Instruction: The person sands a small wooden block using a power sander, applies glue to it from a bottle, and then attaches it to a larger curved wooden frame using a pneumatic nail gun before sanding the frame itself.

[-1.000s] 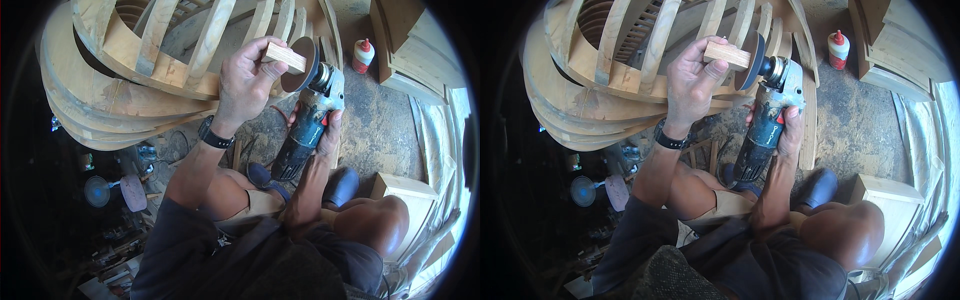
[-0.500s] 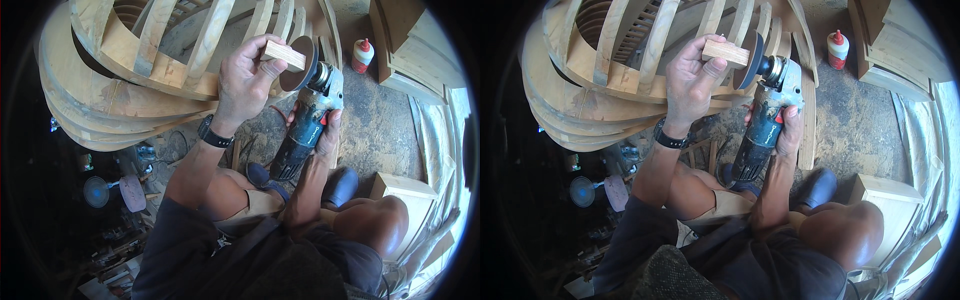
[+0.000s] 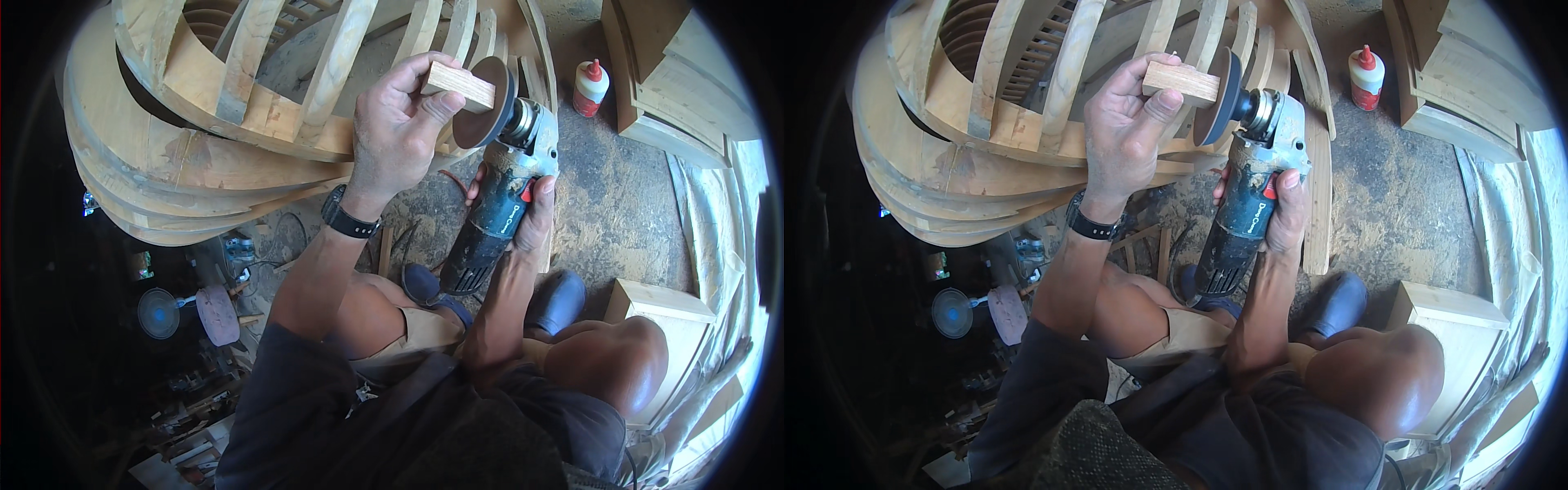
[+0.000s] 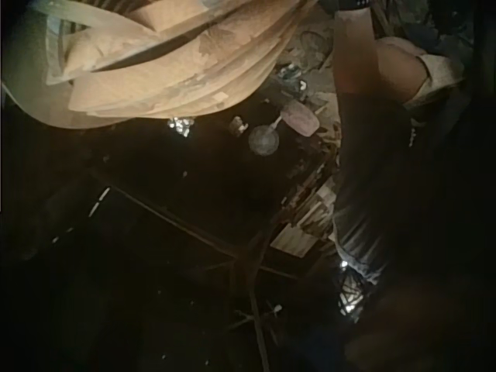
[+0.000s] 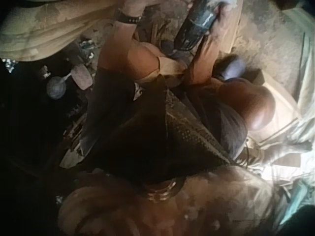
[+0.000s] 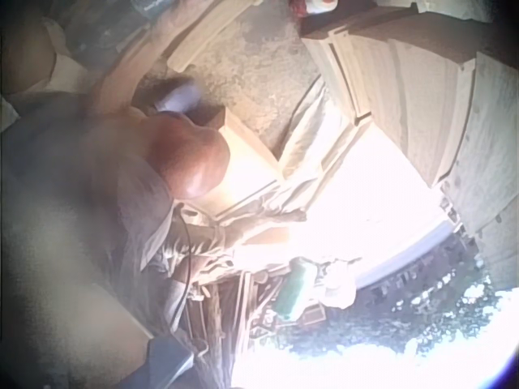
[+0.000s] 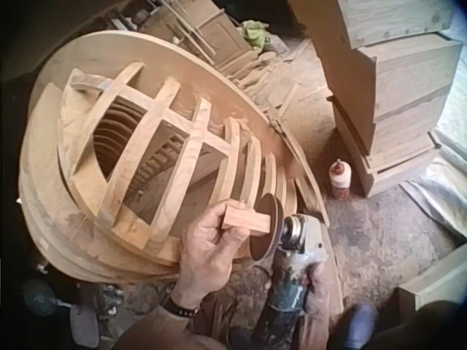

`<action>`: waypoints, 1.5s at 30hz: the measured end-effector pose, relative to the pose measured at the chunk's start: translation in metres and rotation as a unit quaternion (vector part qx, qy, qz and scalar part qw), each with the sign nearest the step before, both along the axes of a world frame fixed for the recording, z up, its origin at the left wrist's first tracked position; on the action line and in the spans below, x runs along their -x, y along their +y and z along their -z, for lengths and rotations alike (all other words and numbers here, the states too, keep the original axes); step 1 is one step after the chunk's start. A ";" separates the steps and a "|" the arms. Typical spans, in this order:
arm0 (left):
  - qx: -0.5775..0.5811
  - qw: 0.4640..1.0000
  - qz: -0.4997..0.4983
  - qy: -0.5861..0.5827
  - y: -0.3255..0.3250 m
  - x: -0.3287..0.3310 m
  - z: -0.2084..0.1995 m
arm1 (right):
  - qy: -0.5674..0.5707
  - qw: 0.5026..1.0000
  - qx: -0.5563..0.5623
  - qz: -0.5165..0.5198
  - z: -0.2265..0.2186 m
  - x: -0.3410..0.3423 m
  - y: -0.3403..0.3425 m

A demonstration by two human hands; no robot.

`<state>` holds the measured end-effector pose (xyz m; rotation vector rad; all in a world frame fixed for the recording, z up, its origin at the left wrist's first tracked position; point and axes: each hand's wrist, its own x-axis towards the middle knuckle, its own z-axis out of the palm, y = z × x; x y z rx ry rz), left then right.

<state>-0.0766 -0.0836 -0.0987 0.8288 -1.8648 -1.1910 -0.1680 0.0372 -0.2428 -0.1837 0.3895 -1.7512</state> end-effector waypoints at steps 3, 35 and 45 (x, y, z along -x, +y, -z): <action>0.008 1.000 0.006 -0.006 -0.001 0.002 0.001 | -0.050 0.999 0.001 0.009 -0.001 0.001 -0.001; 0.012 1.000 -0.005 -0.027 -0.003 -0.002 0.002 | -0.047 0.999 0.005 -0.005 0.002 -0.001 0.002; 0.013 1.000 -0.008 -0.026 -0.002 -0.002 0.003 | -0.051 0.999 0.010 -0.001 0.001 -0.002 0.002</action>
